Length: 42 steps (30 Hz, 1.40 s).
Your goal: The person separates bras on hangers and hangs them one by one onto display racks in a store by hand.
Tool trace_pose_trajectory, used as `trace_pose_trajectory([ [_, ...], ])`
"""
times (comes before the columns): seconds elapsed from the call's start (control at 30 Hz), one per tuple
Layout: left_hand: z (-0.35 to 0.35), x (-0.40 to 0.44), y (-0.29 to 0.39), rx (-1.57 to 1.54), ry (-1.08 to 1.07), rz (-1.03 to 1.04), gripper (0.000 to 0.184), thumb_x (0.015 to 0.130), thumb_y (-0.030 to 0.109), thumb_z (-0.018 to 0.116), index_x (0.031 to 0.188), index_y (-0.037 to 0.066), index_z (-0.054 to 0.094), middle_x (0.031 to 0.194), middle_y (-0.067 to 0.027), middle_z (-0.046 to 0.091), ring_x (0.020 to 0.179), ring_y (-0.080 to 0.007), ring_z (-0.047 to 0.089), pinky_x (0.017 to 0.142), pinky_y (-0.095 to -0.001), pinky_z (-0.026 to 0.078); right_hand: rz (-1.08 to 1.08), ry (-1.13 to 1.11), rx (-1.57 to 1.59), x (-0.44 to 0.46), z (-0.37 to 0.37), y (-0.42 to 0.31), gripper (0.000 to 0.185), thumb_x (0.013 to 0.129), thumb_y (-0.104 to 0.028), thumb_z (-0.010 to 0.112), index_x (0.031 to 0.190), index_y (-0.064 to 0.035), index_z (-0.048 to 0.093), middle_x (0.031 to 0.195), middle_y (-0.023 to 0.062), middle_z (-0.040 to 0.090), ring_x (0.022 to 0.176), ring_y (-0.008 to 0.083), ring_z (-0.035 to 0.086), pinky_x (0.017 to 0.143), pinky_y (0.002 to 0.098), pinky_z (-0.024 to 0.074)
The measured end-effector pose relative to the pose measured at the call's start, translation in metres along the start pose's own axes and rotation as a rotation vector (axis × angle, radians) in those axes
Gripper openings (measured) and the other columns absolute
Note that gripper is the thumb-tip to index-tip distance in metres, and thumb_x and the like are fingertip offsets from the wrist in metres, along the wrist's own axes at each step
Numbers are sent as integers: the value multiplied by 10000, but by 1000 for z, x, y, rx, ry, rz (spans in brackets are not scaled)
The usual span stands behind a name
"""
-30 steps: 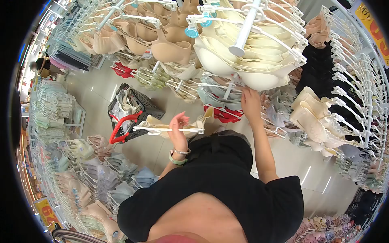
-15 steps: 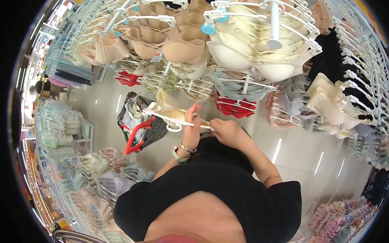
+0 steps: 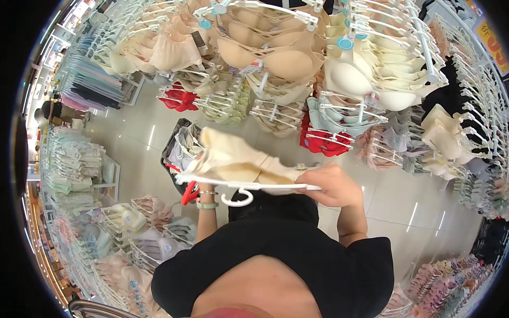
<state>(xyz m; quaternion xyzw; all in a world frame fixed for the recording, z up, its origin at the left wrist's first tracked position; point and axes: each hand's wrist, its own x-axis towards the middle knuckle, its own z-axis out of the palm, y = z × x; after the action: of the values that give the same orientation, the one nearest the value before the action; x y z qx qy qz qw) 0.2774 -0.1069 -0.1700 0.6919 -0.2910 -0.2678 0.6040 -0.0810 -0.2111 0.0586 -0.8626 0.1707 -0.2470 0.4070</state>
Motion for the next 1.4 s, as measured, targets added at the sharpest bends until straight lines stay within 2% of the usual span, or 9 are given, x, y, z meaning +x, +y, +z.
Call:
trace_pose_trajectory([
  [0.07,-13,21,-20,-643,-227,-129,259,833,217,439,1003,29,488,991,-123,557,882,-209,536,813,-328,418,-39,108,134,9,0,-1,76,726,-82,568,770,-23,584,661,78,615,515,206,575,452,275,445],
  [0.1,6,20,22,-325,-114,-108,421,852,328,407,1130,16,457,1084,-141,544,933,-245,539,868,-370,395,-87,215,278,12,1,-2,103,736,-95,566,765,-2,598,670,89,630,490,178,577,425,250,444],
  [0.13,-8,42,-4,-646,-459,-164,470,865,374,347,1151,11,432,1147,-164,503,1054,-242,474,916,-363,348,-25,301,401,13,9,1,162,745,-128,560,724,30,593,677,106,639,483,130,575,408,220,446],
  [0.23,20,47,62,-974,-824,-762,536,857,406,337,1190,-10,395,1275,-226,363,1178,-306,365,955,-415,321,171,452,823,18,32,12,206,782,-165,537,740,37,543,673,204,607,460,176,556,378,244,431],
  [0.3,39,31,98,-1107,-1197,-783,582,859,417,341,1248,-15,327,1306,-236,312,1212,-335,317,987,-434,284,285,498,923,26,41,17,292,802,-238,528,685,28,497,612,241,564,454,260,558,374,289,437],
  [0.43,47,-18,164,-938,-1405,-682,644,836,434,411,1289,-3,272,1313,-246,293,1219,-337,309,1004,-429,260,480,674,975,21,57,50,193,827,-163,483,730,3,495,585,152,559,445,180,523,392,264,417],
  [0.5,46,-22,177,-1036,-1307,-1054,638,832,448,439,1295,35,290,1330,-185,299,1220,-263,317,1032,-361,227,521,711,952,8,61,68,183,830,-164,481,739,-8,509,597,149,569,447,166,524,365,234,384],
  [0.57,44,-24,173,-1104,-1198,-1105,639,830,448,443,1294,35,291,1329,-184,300,1219,-263,319,1030,-361,228,564,743,926,-1,63,78,176,833,-166,478,747,-19,523,609,146,578,448,153,526,338,204,351],
  [1.4,61,-53,145,-1212,-825,-633,653,802,439,487,1285,40,304,1315,-171,323,1202,-255,341,1018,-357,249,722,434,968,6,26,114,138,799,-125,514,748,-4,556,643,62,572,559,117,536,527,223,422],
])
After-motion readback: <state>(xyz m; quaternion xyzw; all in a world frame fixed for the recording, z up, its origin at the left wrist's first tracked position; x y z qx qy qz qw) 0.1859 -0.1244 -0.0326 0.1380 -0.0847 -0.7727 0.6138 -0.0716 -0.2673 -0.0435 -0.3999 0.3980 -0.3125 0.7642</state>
